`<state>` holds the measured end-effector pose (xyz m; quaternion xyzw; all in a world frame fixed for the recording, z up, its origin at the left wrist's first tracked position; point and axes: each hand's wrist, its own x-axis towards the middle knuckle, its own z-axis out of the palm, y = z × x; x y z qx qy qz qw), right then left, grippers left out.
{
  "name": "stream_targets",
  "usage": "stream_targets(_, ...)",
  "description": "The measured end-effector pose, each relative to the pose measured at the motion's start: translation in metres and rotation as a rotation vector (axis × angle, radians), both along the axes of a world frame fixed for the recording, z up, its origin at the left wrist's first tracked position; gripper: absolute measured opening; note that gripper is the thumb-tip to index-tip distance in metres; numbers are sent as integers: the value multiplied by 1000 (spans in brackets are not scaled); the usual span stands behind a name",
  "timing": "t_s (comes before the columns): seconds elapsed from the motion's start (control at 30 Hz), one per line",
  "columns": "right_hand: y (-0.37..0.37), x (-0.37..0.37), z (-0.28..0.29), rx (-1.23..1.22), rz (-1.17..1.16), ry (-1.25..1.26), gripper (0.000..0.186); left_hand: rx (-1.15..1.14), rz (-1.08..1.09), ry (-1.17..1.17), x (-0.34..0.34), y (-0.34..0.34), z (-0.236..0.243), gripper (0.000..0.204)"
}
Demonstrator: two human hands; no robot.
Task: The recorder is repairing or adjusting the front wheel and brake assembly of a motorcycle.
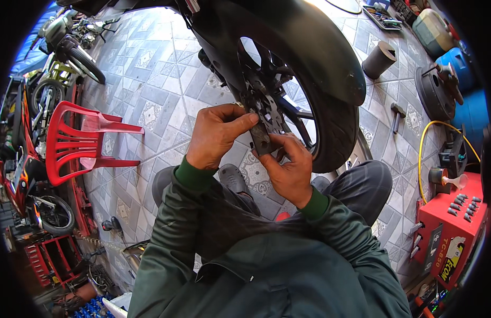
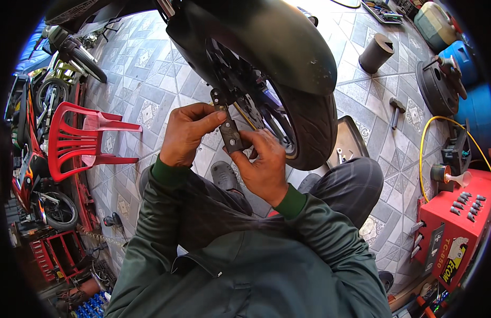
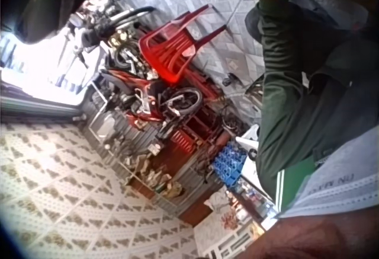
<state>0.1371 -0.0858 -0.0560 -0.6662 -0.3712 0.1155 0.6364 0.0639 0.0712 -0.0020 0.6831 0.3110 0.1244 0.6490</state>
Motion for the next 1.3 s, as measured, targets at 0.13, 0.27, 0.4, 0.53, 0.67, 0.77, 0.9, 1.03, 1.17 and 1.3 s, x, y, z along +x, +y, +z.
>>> stream_targets(0.13, 0, -4, -7, 20, 18, 86, 31, -17, -2, 18, 1, 0, 1, 27)
stream_targets(0.27, -1, -6, -10, 9, 95, 706, 27, -25, 28, -30, 6, -3, 0, 29)
stream_targets(0.4, -1, 3, -10, 252, 384, 1273, 28, 31, 72, -23, 7, 0, -1, 31)
stream_targets(0.53, -4, 3, -13, 292, 502, 1367, 35, -10, 26, 10, 6, -1, -2, 30)
stream_targets(0.67, -5, -1, -11, 367, 635, 1506, 39, -115, -31, -22, 2, -1, -3, 28)
stream_targets(0.77, -5, -2, -10, 418, 604, 1623, 42, -165, -13, -49, 0, 0, -6, 28)
stream_targets(0.9, -3, -2, -20, 429, 623, 1615, 42, -193, -6, -79, 0, 0, -5, 29)
stream_targets(1.03, -3, -2, -21, 415, 619, 1586, 40, -192, -34, -25, 0, 1, -3, 31)
stream_targets(1.17, -2, -4, -16, 379, 569, 1484, 38, -216, -36, -27, 0, 0, -5, 34)
stream_targets(1.3, -2, -3, -19, 374, 558, 1458, 36, -281, 9, -14, 2, 1, -8, 39)
